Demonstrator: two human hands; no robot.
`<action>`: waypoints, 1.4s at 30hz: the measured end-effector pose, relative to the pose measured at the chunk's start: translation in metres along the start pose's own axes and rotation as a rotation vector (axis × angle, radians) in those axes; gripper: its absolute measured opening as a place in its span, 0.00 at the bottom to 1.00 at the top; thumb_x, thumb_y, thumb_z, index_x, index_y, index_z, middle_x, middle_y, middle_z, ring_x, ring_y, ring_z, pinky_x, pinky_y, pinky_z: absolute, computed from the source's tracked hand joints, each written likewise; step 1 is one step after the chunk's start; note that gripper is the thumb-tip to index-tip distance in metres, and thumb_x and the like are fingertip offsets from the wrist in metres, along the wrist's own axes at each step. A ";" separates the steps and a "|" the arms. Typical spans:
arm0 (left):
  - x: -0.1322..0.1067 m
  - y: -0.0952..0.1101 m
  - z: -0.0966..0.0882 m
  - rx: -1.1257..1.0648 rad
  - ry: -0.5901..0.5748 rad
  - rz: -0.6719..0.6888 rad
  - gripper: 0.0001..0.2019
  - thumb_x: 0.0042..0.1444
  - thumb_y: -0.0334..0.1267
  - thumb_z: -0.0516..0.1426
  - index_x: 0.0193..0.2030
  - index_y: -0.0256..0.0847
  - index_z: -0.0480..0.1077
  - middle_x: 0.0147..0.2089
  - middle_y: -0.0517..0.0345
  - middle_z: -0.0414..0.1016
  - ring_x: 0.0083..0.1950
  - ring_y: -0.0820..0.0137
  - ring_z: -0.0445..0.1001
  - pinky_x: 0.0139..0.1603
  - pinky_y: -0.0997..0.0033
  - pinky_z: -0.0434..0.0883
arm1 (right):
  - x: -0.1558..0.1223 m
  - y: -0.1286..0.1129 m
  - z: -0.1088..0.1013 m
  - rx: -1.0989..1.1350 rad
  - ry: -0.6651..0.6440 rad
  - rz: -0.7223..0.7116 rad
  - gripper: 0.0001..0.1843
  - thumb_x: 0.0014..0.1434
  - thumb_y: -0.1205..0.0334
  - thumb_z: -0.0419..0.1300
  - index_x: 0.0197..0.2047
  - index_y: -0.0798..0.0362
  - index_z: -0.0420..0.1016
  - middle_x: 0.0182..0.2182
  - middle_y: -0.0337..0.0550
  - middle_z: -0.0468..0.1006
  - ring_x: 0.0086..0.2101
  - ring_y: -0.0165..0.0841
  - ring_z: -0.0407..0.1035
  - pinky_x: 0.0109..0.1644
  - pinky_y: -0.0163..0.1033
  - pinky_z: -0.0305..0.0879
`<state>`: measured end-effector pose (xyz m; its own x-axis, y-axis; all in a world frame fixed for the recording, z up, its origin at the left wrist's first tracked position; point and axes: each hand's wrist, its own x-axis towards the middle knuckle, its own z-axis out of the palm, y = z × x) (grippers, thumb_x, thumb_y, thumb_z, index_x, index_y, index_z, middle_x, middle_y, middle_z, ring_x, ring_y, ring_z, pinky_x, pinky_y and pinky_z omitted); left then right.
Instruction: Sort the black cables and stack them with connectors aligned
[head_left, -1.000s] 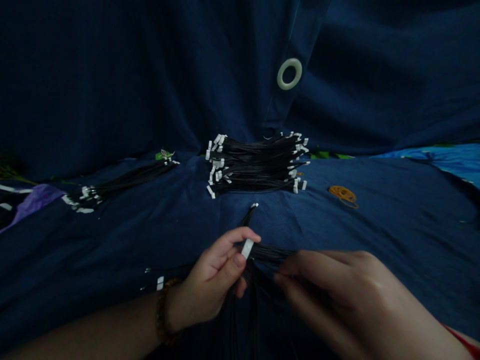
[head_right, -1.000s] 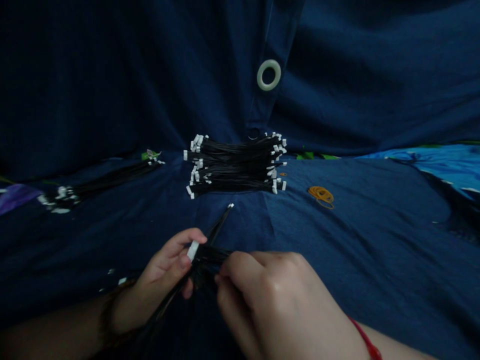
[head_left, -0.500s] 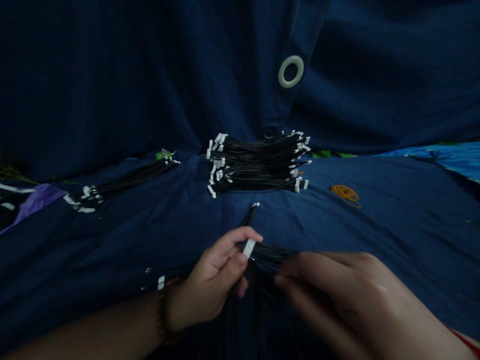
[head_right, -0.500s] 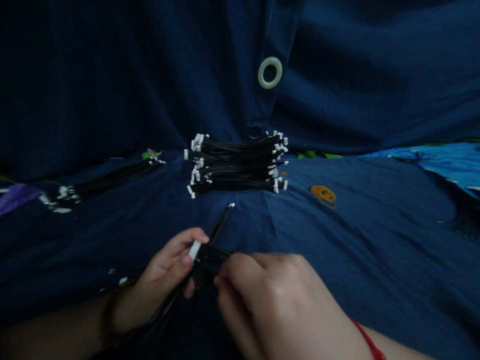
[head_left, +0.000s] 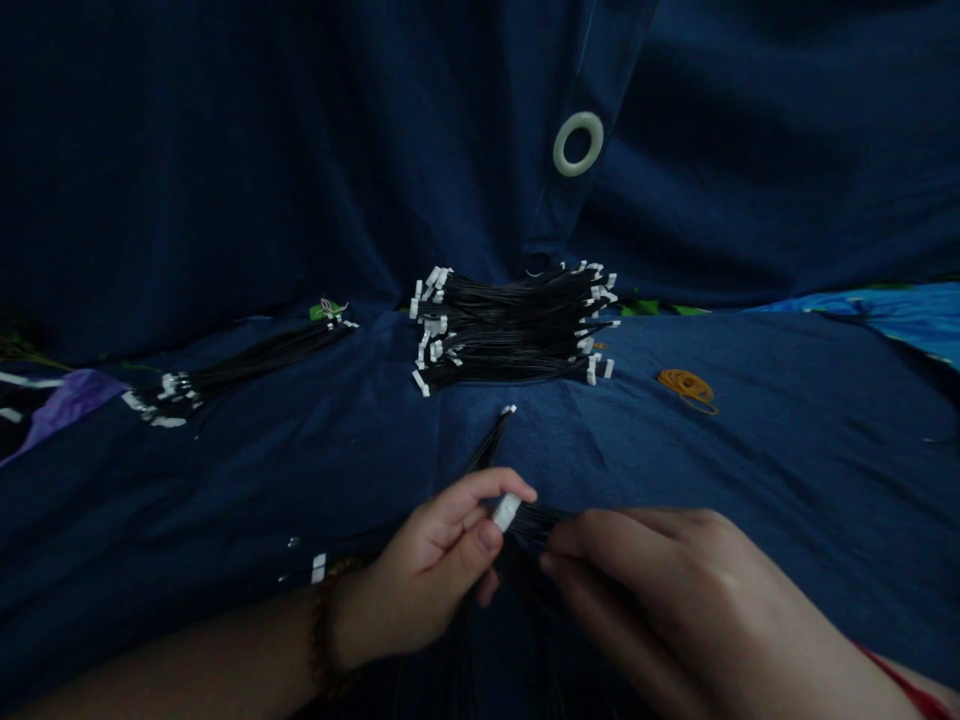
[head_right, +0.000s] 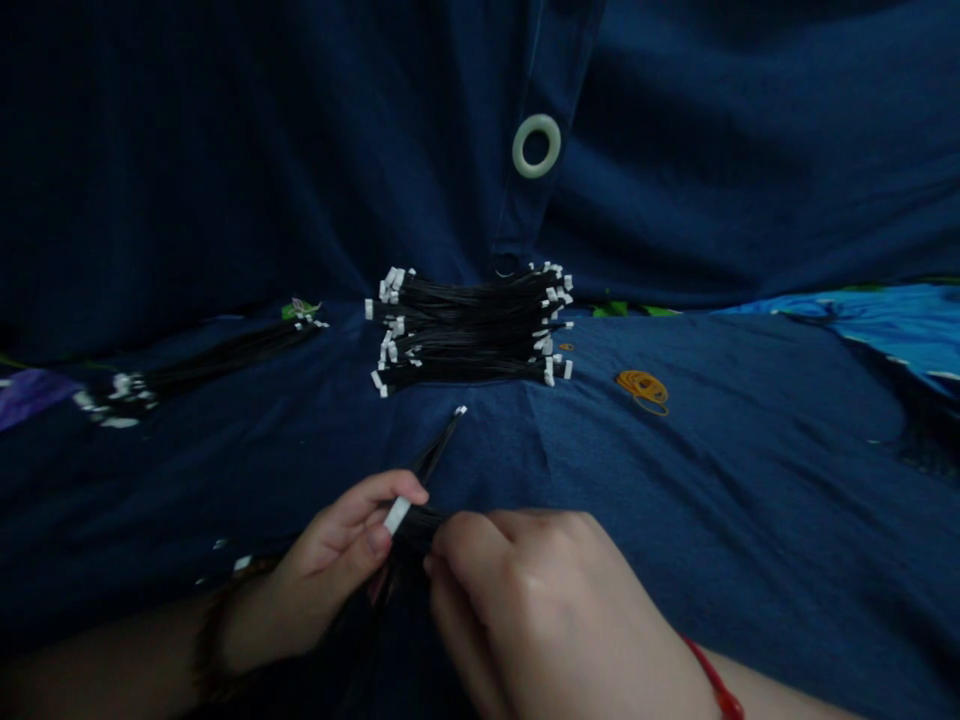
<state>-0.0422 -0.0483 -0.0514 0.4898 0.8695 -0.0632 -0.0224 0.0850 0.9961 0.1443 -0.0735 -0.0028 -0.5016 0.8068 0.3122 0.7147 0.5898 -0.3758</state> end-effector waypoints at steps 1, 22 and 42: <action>0.001 0.000 0.000 -0.010 0.010 -0.005 0.19 0.54 0.51 0.51 0.49 0.45 0.64 0.25 0.62 0.59 0.22 0.83 0.61 0.21 0.85 0.58 | 0.000 -0.001 -0.001 0.002 -0.004 0.006 0.09 0.58 0.67 0.49 0.28 0.51 0.67 0.21 0.37 0.70 0.22 0.29 0.66 0.24 0.33 0.58; 0.017 0.004 0.009 -0.727 0.467 -0.034 0.20 0.52 0.40 0.57 0.52 0.51 0.60 0.42 0.62 0.64 0.25 0.87 0.59 0.23 0.86 0.58 | 0.066 0.030 0.089 1.046 0.050 -0.068 0.35 0.55 0.56 0.58 0.62 0.50 0.47 0.57 0.50 0.60 0.56 0.37 0.57 0.58 0.46 0.55; 0.022 -0.003 0.021 -0.584 0.596 0.105 0.18 0.53 0.36 0.56 0.50 0.48 0.57 0.53 0.57 0.64 0.50 0.73 0.67 0.46 0.77 0.68 | 0.065 0.029 0.090 1.048 0.012 -0.117 0.38 0.47 0.59 0.65 0.59 0.49 0.55 0.54 0.46 0.64 0.50 0.37 0.64 0.48 0.40 0.67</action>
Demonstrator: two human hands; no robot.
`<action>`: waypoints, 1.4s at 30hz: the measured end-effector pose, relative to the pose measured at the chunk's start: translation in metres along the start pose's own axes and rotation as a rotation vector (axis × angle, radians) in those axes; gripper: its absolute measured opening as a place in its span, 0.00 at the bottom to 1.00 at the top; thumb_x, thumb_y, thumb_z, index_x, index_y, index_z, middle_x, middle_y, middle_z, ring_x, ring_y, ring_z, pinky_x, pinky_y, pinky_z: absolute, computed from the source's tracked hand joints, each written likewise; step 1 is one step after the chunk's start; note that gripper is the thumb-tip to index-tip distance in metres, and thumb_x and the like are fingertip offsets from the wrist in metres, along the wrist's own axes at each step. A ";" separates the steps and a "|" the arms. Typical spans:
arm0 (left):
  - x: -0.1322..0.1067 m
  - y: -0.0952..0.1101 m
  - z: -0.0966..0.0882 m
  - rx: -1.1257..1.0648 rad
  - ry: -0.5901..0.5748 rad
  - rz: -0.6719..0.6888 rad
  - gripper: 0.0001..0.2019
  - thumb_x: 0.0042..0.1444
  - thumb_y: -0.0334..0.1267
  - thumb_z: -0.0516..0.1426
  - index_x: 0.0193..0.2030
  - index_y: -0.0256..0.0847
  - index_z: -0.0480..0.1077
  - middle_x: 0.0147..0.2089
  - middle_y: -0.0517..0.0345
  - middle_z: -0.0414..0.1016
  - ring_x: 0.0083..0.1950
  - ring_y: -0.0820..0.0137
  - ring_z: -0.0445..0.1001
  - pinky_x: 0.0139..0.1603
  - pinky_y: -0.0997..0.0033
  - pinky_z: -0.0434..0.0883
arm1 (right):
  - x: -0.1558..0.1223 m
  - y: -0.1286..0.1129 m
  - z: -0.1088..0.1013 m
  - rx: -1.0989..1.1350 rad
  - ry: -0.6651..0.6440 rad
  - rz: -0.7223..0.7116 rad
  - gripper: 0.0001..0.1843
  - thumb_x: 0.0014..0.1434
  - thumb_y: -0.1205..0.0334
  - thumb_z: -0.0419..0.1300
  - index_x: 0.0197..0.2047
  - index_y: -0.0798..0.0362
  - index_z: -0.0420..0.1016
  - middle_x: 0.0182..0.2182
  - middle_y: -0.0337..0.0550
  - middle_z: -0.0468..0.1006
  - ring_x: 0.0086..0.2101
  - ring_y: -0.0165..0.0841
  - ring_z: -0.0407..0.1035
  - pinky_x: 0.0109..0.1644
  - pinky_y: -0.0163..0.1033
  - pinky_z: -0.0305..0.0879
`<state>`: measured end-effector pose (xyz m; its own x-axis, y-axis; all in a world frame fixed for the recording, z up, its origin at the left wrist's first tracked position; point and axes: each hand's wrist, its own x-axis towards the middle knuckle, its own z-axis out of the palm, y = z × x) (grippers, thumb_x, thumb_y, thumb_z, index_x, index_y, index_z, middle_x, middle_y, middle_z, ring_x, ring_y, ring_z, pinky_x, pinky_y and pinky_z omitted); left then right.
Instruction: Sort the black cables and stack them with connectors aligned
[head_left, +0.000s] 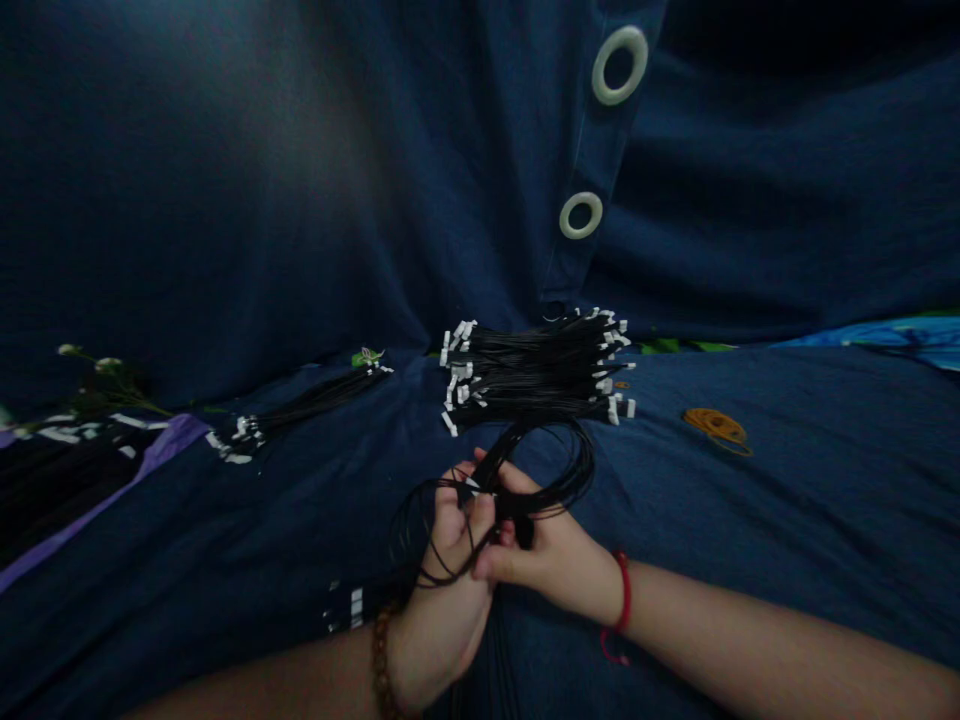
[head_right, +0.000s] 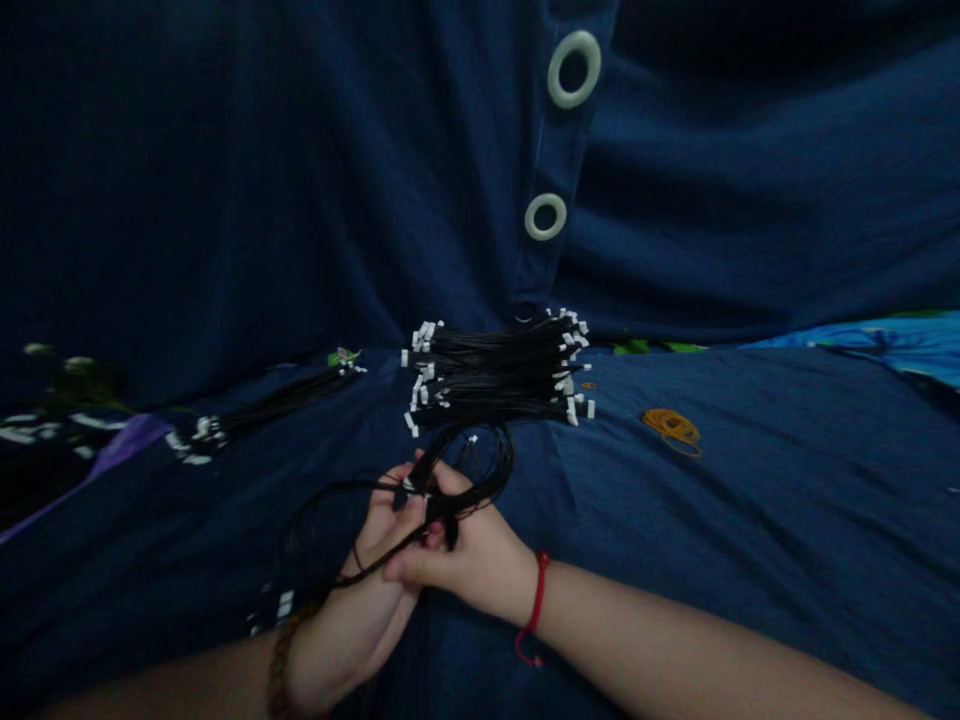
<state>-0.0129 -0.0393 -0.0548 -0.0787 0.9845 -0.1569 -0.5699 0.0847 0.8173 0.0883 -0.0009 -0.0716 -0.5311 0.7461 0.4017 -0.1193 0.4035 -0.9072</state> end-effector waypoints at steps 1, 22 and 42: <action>-0.001 0.001 0.000 -0.003 0.001 0.015 0.18 0.52 0.36 0.56 0.49 0.47 0.58 0.50 0.57 0.65 0.46 0.74 0.69 0.44 0.77 0.69 | 0.001 0.000 0.000 -0.004 -0.015 -0.014 0.39 0.45 0.59 0.67 0.58 0.48 0.56 0.54 0.45 0.65 0.48 0.36 0.66 0.47 0.40 0.67; 0.006 0.009 -0.010 -0.091 -0.182 -0.097 0.17 0.55 0.32 0.53 0.49 0.46 0.53 0.32 0.63 0.61 0.26 0.83 0.63 0.28 0.82 0.65 | -0.012 0.001 -0.005 -0.218 0.037 -0.165 0.30 0.51 0.65 0.56 0.57 0.55 0.54 0.50 0.51 0.67 0.48 0.36 0.64 0.51 0.44 0.62; 0.013 0.008 -0.009 0.078 0.025 0.110 0.19 0.54 0.34 0.52 0.49 0.50 0.49 0.28 0.66 0.61 0.25 0.80 0.62 0.28 0.79 0.62 | -0.015 -0.089 -0.026 -1.382 0.248 -0.316 0.12 0.56 0.64 0.55 0.44 0.54 0.64 0.32 0.41 0.70 0.29 0.32 0.66 0.30 0.36 0.59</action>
<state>-0.0262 -0.0268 -0.0556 -0.1583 0.9844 -0.0772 -0.4915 -0.0108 0.8708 0.1286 -0.0342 0.0064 -0.4620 0.5435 0.7009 0.7684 0.6399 0.0102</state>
